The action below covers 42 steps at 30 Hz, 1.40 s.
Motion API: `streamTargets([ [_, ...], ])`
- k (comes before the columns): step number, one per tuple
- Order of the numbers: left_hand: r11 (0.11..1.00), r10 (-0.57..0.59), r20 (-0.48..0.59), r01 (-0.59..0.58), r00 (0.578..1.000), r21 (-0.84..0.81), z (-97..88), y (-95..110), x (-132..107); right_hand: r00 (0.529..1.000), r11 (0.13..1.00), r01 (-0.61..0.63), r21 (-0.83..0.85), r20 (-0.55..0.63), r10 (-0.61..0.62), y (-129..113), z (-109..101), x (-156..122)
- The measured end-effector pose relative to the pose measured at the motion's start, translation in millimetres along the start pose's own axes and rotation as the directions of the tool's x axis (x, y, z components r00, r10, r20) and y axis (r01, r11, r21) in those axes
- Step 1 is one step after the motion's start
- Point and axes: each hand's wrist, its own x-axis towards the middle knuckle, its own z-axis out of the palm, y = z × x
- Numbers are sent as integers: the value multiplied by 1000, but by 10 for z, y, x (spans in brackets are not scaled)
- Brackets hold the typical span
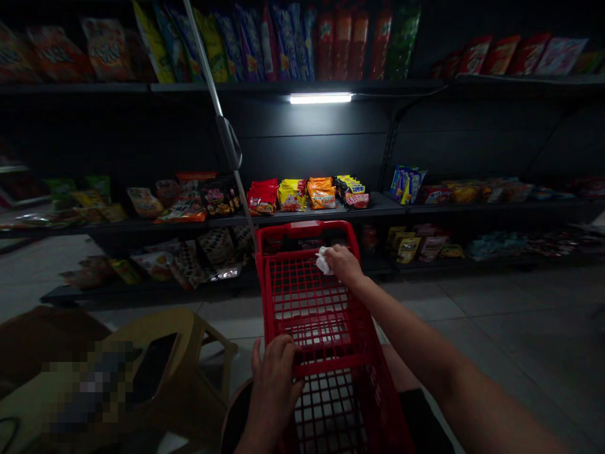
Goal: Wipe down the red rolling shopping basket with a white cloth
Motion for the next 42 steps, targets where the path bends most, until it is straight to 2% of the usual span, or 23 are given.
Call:
streamTargets([
  [3, 1000, 7, 12, -7, 1000, -20, 26, 4, 16, 1000, 999, 24, 35, 7, -24, -41, -46, -390],
  [6, 1000, 16, 11, -16, 1000, -15, 62, -2, 26, 984, 975, 155, 161, 67, -167, -312, -78, -804],
  [8, 999, 37, -4, -37, 999, 0, 93, -20, 29, 946, 924, 268, 271, 106, -306, -540, -93, -1002],
  [11, 999, 43, -43, -42, 998, 27, 129, -47, 29, 837, 802, 464, 376, 110, -536, -847, -85, -1043],
  [13, 999, 17, -53, -15, 998, 32, 127, -50, 26, 777, 750, 554, 361, 99, -622, -1006, -49, -877],
  [14, 999, 3, -49, -1, 999, 32, 118, -46, 24, 764, 745, 579, 331, 99, -637, -1072, -23, -750],
  [16, 999, -12, -33, 13, 999, 33, 93, -31, 20, 776, 772, 583, 254, 109, -621, -1182, 35, -444],
  [21, 1000, -2, -61, 4, 998, 30, 79, -20, 19, 898, 899, 419, 129, 89, -431, -1363, 154, 324],
  [23, 1000, -2, -83, 3, 997, 16, 97, -37, 20, 933, 934, 341, 109, 86, -350, -1417, 197, 527],
  [25, 1000, -6, -89, 7, 996, 8, 112, -55, 18, 956, 958, 271, 90, 89, -279, -1474, 238, 618],
  [28, 1000, -3, -74, 4, 997, 11, 112, -68, 8, 964, 967, 243, 72, 96, -249, -1554, 264, 527],
  [33, 999, -26, -38, 27, 999, 26, 86, -46, 1, 928, 937, 339, 80, 137, -347, -1556, 130, -12],
  [35, 999, -34, -32, 35, 999, 39, 88, -35, 7, 893, 907, 406, 107, 162, -419, -1489, 49, -271],
  [38, 999, -18, -53, 20, 998, 50, 115, -32, 15, 816, 834, 517, 192, 186, -548, -1366, -22, -579],
  [40, 999, -9, -71, 13, 997, 52, 136, -39, 18, 788, 803, 551, 229, 175, -591, -1308, -15, -642],
  [42, 999, -7, -71, 11, 997, 49, 143, -47, 19, 797, 806, 551, 216, 150, -585, -1285, 26, -541],
])
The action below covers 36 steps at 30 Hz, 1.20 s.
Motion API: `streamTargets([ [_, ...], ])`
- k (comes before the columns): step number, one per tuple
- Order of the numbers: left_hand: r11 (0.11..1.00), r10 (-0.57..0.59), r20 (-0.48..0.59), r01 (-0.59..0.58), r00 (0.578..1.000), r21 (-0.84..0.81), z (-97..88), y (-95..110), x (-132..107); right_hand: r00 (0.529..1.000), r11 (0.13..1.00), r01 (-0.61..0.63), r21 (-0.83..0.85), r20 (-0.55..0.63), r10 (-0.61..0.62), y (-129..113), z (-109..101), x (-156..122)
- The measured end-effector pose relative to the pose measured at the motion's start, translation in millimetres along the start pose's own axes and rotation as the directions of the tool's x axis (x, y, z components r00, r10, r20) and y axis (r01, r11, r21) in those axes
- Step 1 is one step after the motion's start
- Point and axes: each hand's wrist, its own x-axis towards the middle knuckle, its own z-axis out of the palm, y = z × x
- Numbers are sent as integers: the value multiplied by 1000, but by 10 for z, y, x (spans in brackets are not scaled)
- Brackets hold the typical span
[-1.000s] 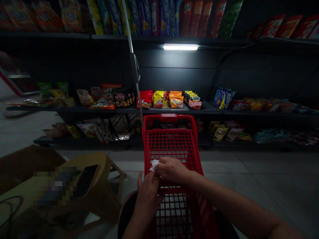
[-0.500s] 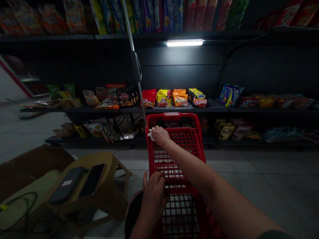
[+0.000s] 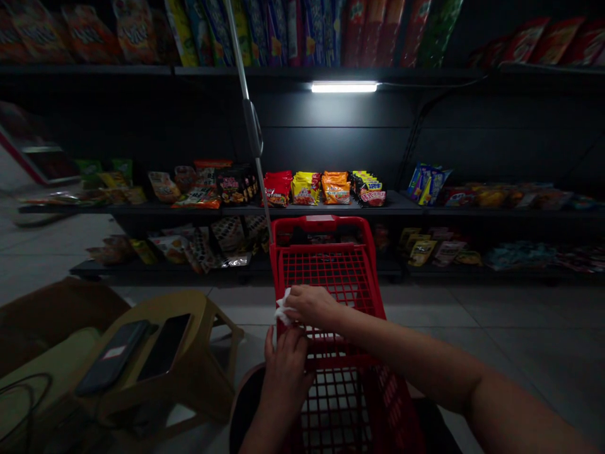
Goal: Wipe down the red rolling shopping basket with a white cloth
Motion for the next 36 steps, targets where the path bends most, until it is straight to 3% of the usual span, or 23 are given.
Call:
streamTargets([
  [3, 1000, 20, 13, -20, 1000, -5, -17, -6, 5, 992, 991, -123, -61, -49, 120, 227, -20, 351],
  [6, 999, 50, 26, -49, 998, -12, -40, -2, 17, 951, 947, -304, -105, -87, 296, 449, -76, 753],
  [9, 999, 31, 23, -30, 999, -18, -51, 4, 23, 927, 920, -368, -135, -126, 353, 504, -93, 943],
  [12, 1000, 20, 31, -20, 999, -9, -64, 1, 8, 954, 946, -283, -159, -147, 260, 366, -31, 835],
  [15, 1000, 8, 34, -8, 999, -3, -74, -5, -20, 985, 978, -128, -163, -140, 106, 137, 65, 517],
  [19, 1000, -5, -2, 5, 1000, -8, -61, -3, -36, 990, 982, 65, -176, -114, -86, -60, 139, 117],
  [21, 1000, 1, -3, -1, 1000, -9, -53, -1, -31, 985, 975, 128, -182, -91, -146, -30, 133, 68],
  [24, 1000, 14, 35, -13, 999, -15, -57, -1, -11, 987, 972, 135, -191, -61, -149, 204, 50, 220],
  [28, 998, 24, 63, -20, 998, -57, -74, -9, 16, 995, 973, -91, -214, -62, 79, 719, -187, 495],
  [30, 998, 32, 77, -27, 997, -62, -75, -15, 25, 963, 940, -269, -211, -83, 257, 976, -319, 492],
  [33, 999, 34, 94, -30, 995, -43, -69, -17, 38, 885, 858, -466, -214, -114, 452, 1293, -469, 245],
  [36, 999, 26, 113, -23, 993, -24, -72, 2, 52, 798, 767, -602, -222, -151, 583, 1491, -543, -189],
])
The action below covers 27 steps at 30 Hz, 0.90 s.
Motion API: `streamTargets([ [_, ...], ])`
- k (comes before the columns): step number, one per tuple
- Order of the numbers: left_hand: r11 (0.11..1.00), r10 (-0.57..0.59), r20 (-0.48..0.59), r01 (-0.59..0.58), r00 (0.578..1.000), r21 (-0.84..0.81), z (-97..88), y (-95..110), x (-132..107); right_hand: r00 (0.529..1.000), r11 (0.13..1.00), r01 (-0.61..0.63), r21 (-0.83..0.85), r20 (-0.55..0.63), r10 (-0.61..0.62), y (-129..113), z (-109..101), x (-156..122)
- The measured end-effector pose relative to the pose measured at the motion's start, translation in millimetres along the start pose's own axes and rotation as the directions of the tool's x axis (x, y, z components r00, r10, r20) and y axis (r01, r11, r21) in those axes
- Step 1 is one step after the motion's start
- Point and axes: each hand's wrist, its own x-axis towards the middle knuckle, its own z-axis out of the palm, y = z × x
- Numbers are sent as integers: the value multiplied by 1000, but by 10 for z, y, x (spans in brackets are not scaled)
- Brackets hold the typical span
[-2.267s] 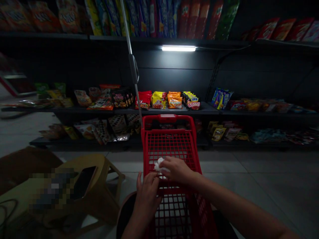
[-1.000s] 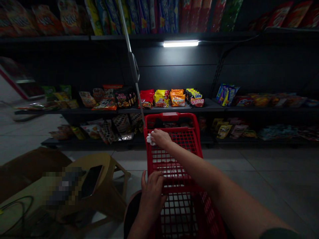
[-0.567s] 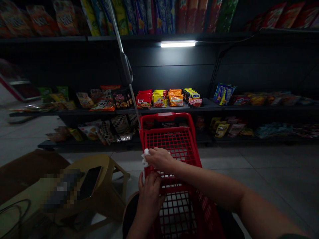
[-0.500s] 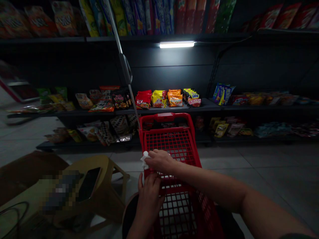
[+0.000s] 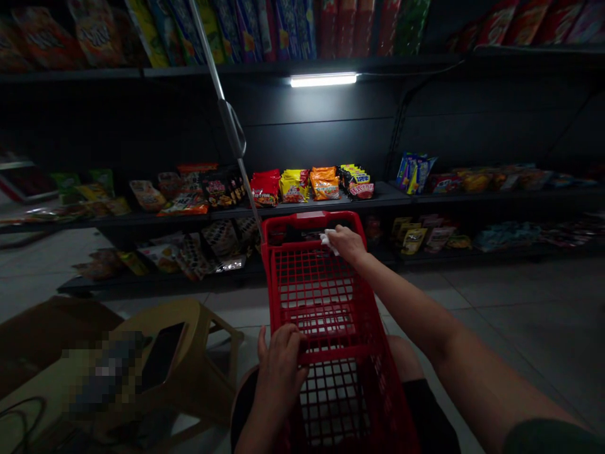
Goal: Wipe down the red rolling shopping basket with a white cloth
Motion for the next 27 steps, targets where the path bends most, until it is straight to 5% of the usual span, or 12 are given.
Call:
streamTargets([
  [6, 996, 23, 52, -28, 998, 88, -27, 81, 18, 999, 1000, -31, 2, -15, 31, 351, 106, -700],
  [11, 977, 109, 92, -124, 990, 172, -20, 134, 50, 998, 997, 59, 45, 3, -59, 164, 197, -1280],
  [19, 983, 80, 113, -97, 990, 154, -42, 145, 62, 969, 944, 235, 230, 26, -247, -173, 28, -2259],
  [27, 978, 99, 119, -118, 988, 169, -16, 137, 82, 990, 875, 130, 467, -116, -85, -205, -5, -2791],
])
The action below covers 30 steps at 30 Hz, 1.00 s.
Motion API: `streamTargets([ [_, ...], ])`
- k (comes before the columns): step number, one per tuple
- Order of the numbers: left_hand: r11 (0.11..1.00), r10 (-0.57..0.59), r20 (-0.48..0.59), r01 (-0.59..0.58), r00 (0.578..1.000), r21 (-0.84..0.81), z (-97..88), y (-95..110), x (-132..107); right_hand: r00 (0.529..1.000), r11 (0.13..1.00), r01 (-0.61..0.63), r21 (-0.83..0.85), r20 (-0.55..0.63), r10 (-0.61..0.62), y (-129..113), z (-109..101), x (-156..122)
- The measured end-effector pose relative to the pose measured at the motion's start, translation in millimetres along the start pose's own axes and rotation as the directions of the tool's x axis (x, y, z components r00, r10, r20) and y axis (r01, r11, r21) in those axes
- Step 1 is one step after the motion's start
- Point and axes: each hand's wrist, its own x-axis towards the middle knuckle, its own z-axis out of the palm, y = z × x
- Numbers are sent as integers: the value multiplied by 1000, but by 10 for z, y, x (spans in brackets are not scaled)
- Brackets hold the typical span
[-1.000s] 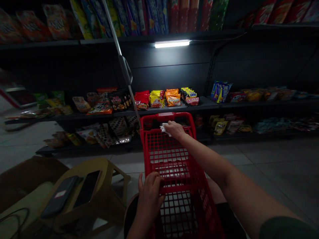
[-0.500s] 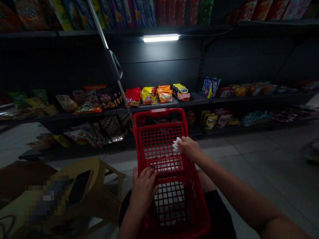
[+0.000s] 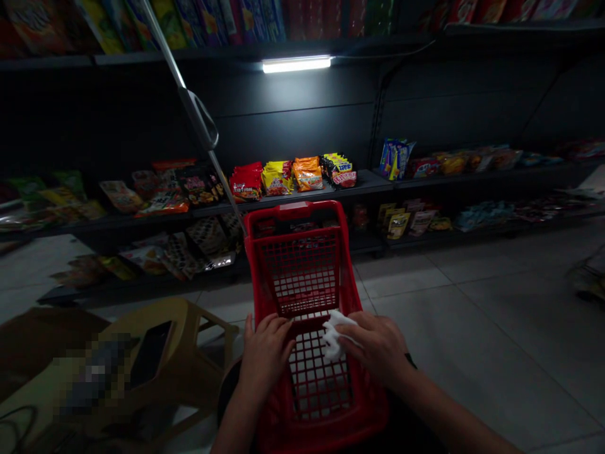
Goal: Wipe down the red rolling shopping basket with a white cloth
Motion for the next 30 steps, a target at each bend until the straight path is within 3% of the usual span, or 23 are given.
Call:
streamTargets([
  [3, 1000, 6, 1, -6, 1000, 25, 22, -44, 42, 1000, 998, 9, 63, -19, -7, 63, 2, -72],
  [6, 998, 38, 26, -39, 999, 44, 52, -108, 105, 1000, 997, 13, 81, 10, -14, 258, 15, 87],
  [14, 997, 69, 95, -72, 993, 27, 78, -183, 347, 989, 982, -151, -117, -14, 150, 945, 144, 1515],
  [17, 999, 49, 68, -50, 997, 15, 76, -145, 419, 969, 961, -245, -130, -72, 237, 975, 198, 1744],
  [20, 1000, 21, 49, -21, 999, 17, 82, -146, 450, 964, 966, -253, -44, -97, 248, 863, 243, 1543],
  [23, 999, 8, 66, -11, 998, 43, 85, -221, 428, 976, 968, -185, 171, -85, 202, 634, 271, 995],
  [27, 998, 13, 101, -20, 995, 63, 69, -375, 339, 986, 892, -135, 432, -30, 163, 261, 350, 158],
  [30, 998, 33, 113, -38, 993, 41, 59, -478, 286, 989, 854, -90, 513, -53, 136, 97, 418, -161],
])
